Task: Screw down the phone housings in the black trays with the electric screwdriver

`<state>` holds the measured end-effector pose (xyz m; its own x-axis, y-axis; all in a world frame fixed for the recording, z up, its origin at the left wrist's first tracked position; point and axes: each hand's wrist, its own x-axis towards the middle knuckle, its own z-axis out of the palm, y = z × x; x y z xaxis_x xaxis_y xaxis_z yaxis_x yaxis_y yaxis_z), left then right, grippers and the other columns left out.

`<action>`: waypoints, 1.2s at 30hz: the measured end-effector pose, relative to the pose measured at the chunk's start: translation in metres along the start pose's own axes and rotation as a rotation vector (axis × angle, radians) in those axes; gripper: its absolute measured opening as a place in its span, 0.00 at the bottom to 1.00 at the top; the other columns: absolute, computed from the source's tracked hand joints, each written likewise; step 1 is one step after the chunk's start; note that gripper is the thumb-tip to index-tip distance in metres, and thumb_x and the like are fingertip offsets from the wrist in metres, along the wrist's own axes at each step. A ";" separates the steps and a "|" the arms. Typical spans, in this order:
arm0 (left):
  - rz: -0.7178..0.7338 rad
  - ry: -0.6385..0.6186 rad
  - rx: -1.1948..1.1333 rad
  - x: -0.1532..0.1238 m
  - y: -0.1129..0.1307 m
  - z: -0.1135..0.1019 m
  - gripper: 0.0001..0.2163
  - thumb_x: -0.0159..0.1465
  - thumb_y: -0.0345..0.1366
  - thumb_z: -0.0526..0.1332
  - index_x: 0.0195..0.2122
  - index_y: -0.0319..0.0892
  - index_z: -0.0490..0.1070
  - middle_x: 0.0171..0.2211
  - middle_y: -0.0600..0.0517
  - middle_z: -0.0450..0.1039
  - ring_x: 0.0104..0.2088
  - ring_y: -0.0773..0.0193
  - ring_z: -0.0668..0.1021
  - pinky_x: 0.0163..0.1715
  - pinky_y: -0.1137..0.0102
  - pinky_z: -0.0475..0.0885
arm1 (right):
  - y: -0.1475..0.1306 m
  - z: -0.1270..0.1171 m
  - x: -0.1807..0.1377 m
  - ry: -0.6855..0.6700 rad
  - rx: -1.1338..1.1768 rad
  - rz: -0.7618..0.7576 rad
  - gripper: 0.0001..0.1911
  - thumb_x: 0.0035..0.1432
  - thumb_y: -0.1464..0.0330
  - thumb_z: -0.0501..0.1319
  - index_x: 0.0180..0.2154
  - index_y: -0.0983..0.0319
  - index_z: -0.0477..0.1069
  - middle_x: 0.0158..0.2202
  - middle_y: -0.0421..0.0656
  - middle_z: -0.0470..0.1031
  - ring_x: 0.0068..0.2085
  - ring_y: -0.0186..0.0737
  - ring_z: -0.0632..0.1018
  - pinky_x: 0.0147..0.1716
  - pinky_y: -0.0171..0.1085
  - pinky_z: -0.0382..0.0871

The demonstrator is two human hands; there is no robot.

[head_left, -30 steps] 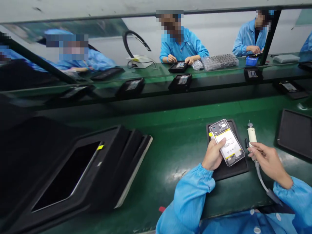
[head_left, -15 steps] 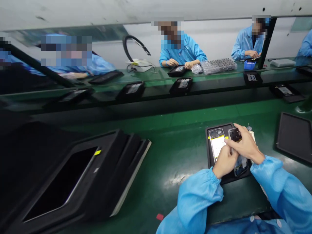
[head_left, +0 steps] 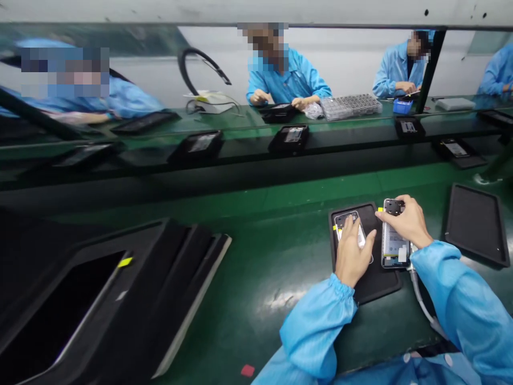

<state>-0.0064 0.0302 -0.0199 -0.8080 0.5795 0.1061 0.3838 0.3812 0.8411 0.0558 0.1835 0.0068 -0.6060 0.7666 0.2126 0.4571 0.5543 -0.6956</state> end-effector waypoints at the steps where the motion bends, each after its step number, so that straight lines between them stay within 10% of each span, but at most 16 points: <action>1: -0.002 -0.024 -0.122 -0.004 0.001 0.005 0.27 0.62 0.44 0.61 0.57 0.30 0.66 0.61 0.34 0.63 0.63 0.47 0.65 0.63 0.54 0.61 | 0.000 0.000 0.000 -0.007 -0.017 0.009 0.28 0.41 0.51 0.69 0.39 0.61 0.70 0.37 0.45 0.71 0.39 0.48 0.75 0.40 0.43 0.69; 7: -0.248 -0.444 -0.825 -0.015 0.004 0.019 0.33 0.51 0.53 0.70 0.51 0.32 0.71 0.35 0.42 0.81 0.36 0.52 0.82 0.42 0.59 0.77 | 0.010 -0.004 0.006 -0.074 0.159 0.078 0.29 0.40 0.49 0.70 0.38 0.63 0.70 0.35 0.46 0.74 0.38 0.47 0.76 0.38 0.43 0.70; 21: -0.432 -0.382 -1.029 -0.015 0.004 0.012 0.34 0.44 0.47 0.76 0.48 0.31 0.72 0.33 0.41 0.81 0.36 0.49 0.82 0.39 0.60 0.78 | 0.014 -0.015 0.009 -0.307 0.745 0.308 0.23 0.49 0.54 0.64 0.41 0.63 0.69 0.33 0.46 0.77 0.29 0.40 0.76 0.15 0.30 0.65; 36: -0.443 -0.167 -0.956 -0.019 -0.001 -0.034 0.31 0.43 0.45 0.76 0.44 0.36 0.69 0.34 0.42 0.81 0.34 0.54 0.82 0.33 0.67 0.78 | 0.030 0.000 -0.038 -0.209 0.378 -0.160 0.18 0.58 0.55 0.58 0.40 0.60 0.76 0.38 0.48 0.79 0.39 0.50 0.80 0.41 0.48 0.75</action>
<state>-0.0069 -0.0058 -0.0049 -0.6903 0.6466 -0.3248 -0.4982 -0.0992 0.8614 0.0928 0.1713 -0.0222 -0.7856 0.5776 0.2218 0.1009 0.4733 -0.8751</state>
